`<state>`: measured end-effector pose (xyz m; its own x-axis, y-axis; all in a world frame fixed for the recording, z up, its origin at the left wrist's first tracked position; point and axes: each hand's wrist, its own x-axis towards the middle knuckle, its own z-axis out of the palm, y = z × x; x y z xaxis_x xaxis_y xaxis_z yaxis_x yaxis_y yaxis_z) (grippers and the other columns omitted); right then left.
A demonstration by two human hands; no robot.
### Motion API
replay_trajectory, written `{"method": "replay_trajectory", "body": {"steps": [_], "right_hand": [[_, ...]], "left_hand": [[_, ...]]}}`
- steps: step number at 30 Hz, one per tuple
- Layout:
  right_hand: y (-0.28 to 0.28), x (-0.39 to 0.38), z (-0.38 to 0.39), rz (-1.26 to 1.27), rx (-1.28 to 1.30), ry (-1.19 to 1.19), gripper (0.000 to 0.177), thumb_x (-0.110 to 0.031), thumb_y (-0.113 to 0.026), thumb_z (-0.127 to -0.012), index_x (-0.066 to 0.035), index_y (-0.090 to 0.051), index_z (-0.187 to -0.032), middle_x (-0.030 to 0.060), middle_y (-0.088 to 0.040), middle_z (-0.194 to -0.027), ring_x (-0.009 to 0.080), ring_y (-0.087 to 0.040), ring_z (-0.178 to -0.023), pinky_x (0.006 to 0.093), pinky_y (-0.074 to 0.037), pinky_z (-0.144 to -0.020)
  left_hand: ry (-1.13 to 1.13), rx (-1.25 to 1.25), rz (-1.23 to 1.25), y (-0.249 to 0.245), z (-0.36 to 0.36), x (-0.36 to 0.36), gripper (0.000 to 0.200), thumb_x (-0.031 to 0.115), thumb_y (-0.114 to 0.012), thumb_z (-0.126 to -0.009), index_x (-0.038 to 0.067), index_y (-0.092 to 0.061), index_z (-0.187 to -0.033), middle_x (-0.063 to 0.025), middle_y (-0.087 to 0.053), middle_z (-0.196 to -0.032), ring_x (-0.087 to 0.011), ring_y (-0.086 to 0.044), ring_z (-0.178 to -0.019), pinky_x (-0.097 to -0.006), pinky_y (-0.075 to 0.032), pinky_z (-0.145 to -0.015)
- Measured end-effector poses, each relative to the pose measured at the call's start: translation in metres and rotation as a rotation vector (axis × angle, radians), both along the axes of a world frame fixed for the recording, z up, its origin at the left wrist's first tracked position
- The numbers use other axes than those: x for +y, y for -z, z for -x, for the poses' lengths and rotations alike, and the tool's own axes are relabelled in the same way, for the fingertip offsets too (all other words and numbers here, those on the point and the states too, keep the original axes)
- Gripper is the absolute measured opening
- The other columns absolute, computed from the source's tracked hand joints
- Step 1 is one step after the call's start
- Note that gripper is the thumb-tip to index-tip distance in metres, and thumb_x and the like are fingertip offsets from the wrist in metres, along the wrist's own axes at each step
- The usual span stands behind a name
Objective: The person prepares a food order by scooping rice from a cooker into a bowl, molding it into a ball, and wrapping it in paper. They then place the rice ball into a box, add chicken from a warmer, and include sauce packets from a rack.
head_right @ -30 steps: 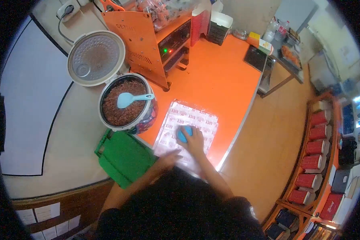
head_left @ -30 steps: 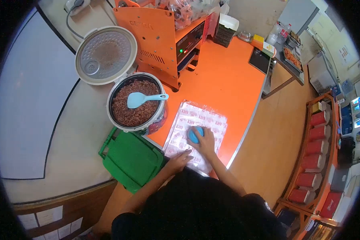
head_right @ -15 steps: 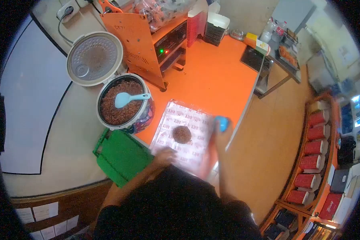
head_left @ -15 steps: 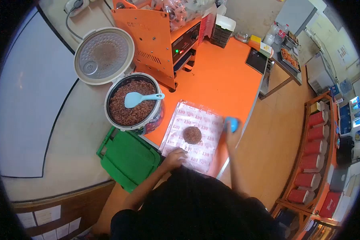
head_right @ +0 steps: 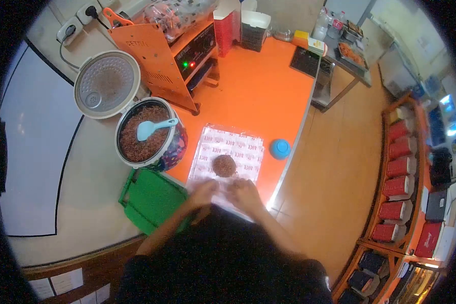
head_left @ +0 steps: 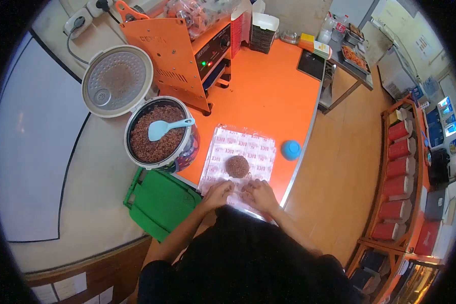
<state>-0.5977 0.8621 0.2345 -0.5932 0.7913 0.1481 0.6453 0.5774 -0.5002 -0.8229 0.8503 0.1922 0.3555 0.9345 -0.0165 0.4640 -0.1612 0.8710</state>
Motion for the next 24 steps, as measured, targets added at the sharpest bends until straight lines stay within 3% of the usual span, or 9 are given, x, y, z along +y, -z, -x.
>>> {"method": "replay_trajectory", "body": {"steps": [4,7,10,13,16,19,24], "right_hand": [[0.017,-0.008,-0.002,0.090,-0.004,0.035,0.026,-0.031,-0.069,-0.079,-0.009,-0.066,-0.093,0.0108,-0.059,-0.087,0.0304,-0.061,-0.083,0.0421,-0.048,-0.070],[0.018,-0.010,-0.003,0.070,0.063,0.069,0.024,-0.025,-0.069,-0.080,-0.008,-0.066,-0.097,0.0116,-0.058,-0.085,0.0310,-0.061,-0.080,0.0423,-0.049,-0.068],[0.021,-0.013,-0.004,0.082,0.163,0.087,0.025,-0.019,-0.068,-0.080,-0.008,-0.066,-0.102,0.0129,-0.059,-0.086,0.0323,-0.060,-0.077,0.0423,-0.050,-0.069],[0.039,-0.013,-0.005,0.128,0.239,0.132,0.029,-0.015,-0.068,-0.080,-0.007,-0.065,-0.107,0.0131,-0.059,-0.088,0.0324,-0.060,-0.077,0.0412,-0.051,-0.070],[0.057,-0.014,-0.006,0.139,0.283,0.172,0.031,-0.014,-0.070,-0.079,-0.007,-0.064,-0.108,0.0126,-0.058,-0.091,0.0318,-0.060,-0.081,0.0399,-0.050,-0.072],[0.050,-0.013,-0.010,0.141,0.307,0.096,0.033,-0.015,-0.072,-0.078,-0.006,-0.063,-0.108,0.0124,-0.057,-0.094,0.0308,-0.059,-0.086,0.0385,-0.049,-0.074],[0.049,-0.013,-0.008,0.233,0.359,0.113,0.036,-0.016,-0.075,-0.077,-0.006,-0.061,-0.108,0.0125,-0.055,-0.095,0.0292,-0.058,-0.088,0.0374,-0.048,-0.075]], "left_hand": [[0.066,-0.010,-0.183,-0.018,-0.005,0.003,0.018,-0.004,-0.063,-0.074,0.003,-0.055,-0.089,-0.0132,-0.055,-0.079,-0.0317,-0.058,-0.077,-0.0389,-0.046,-0.069],[0.140,0.020,-0.102,-0.012,-0.002,0.005,0.019,0.000,-0.065,-0.073,0.005,-0.056,-0.089,-0.0128,-0.054,-0.082,-0.0320,-0.057,-0.081,-0.0391,-0.046,-0.071],[0.181,0.038,-0.165,-0.015,0.003,0.002,0.021,0.007,-0.069,-0.071,0.006,-0.058,-0.088,-0.0118,-0.055,-0.089,-0.0318,-0.055,-0.090,-0.0404,-0.045,-0.077],[0.115,0.163,-0.273,0.011,0.010,-0.002,0.025,0.017,-0.071,-0.069,0.007,-0.060,-0.089,-0.0106,-0.055,-0.094,-0.0315,-0.054,-0.096,-0.0420,-0.043,-0.084],[0.166,0.114,-0.405,-0.006,0.011,0.000,0.028,0.022,-0.072,-0.069,0.007,-0.061,-0.091,-0.0102,-0.055,-0.093,-0.0319,-0.054,-0.096,-0.0425,-0.042,-0.086],[0.157,0.133,-0.344,0.019,0.015,0.002,0.028,0.026,-0.071,-0.070,0.007,-0.062,-0.089,-0.0101,-0.056,-0.091,-0.0316,-0.054,-0.094,-0.0418,-0.042,-0.086],[0.111,0.043,-0.279,0.038,0.013,0.005,0.021,0.018,-0.075,-0.069,0.007,-0.063,-0.083,-0.0091,-0.056,-0.087,-0.0304,-0.053,-0.092,-0.0409,-0.041,-0.086]]}}
